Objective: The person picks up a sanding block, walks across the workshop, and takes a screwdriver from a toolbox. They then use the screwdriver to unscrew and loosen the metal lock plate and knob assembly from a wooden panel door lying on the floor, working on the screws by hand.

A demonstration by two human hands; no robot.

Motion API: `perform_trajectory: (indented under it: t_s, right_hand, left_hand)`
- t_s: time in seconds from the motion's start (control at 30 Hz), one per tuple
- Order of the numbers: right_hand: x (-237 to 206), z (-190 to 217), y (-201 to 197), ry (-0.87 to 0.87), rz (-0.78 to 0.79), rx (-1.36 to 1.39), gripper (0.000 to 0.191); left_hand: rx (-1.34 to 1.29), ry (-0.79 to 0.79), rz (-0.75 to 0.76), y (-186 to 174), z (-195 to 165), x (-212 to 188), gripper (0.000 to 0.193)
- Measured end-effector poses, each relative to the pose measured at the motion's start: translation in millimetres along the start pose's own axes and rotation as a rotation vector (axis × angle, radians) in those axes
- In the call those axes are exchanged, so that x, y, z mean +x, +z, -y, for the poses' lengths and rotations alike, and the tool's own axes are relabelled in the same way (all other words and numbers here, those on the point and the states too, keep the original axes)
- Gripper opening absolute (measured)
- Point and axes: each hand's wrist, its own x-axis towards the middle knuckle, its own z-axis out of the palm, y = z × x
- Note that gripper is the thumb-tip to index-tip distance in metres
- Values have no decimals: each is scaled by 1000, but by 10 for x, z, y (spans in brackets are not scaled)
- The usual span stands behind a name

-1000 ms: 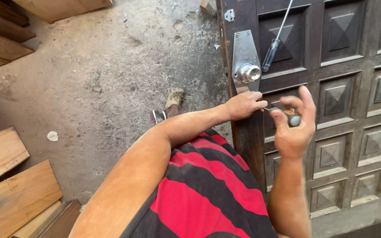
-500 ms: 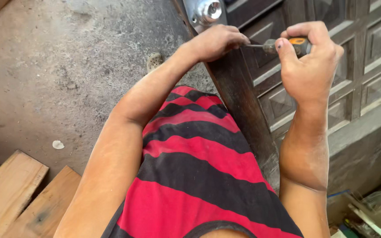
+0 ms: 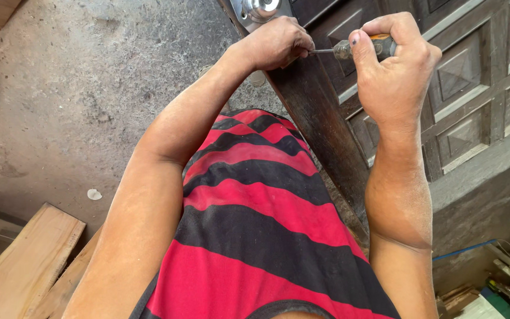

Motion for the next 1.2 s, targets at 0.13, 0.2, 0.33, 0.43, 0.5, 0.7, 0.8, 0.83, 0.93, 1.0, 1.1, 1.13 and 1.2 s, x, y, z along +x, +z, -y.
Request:
perform_trajectory:
  t_s: [0.13,0.2,0.33,0.43,0.5,0.7,0.8,0.83,0.93,1.0,1.1,1.13,1.2]
  right_hand:
    - [-23,55,14,68,-2,-38,8]
    - [-68,60,27,78,-16,-98,11]
    - [-206,-10,128,50,1,-139,15]
    - [-247,-83,330,102,-80,303,18]
    - [-242,-93,455,153,-202,556,23]
    - [36,-90,374,100,36,695,27]
    - [225,-111,94,8,444,590,26]
    - [239,-85,49,85,411,531,28]
    - [243,39,-65,-16,237,-212,44]
    - [230,138,-75,13,276,-586,47]
    - [268,229,-99,130,415,-586,37]
    - [295,232,-122,28,406,-478,33]
    - [344,232,-172,-327,370,-554,17]
  left_hand:
    - [28,3,6,24,9,0,5]
    - [52,26,20,24,21,-2,4]
    - [73,79,79,-2,72,3,6]
    - [42,124,102,-16,95,26,9]
    - [32,133,94,-17,84,38,6]
    - [47,104,-3,-48,-52,-33,6]
    - [24,112,-107,-69,-143,-78,11]
    - [3,110,-109,-66,-177,-83,11]
    - [10,51,-86,-108,-238,-48,6]
    - [10,-9,-68,-156,-285,-14,3]
    - [48,38,-94,-272,-381,48,3]
    - [61,44,-147,-310,-430,60,4]
    - [54,12,-163,-401,-559,97,3]
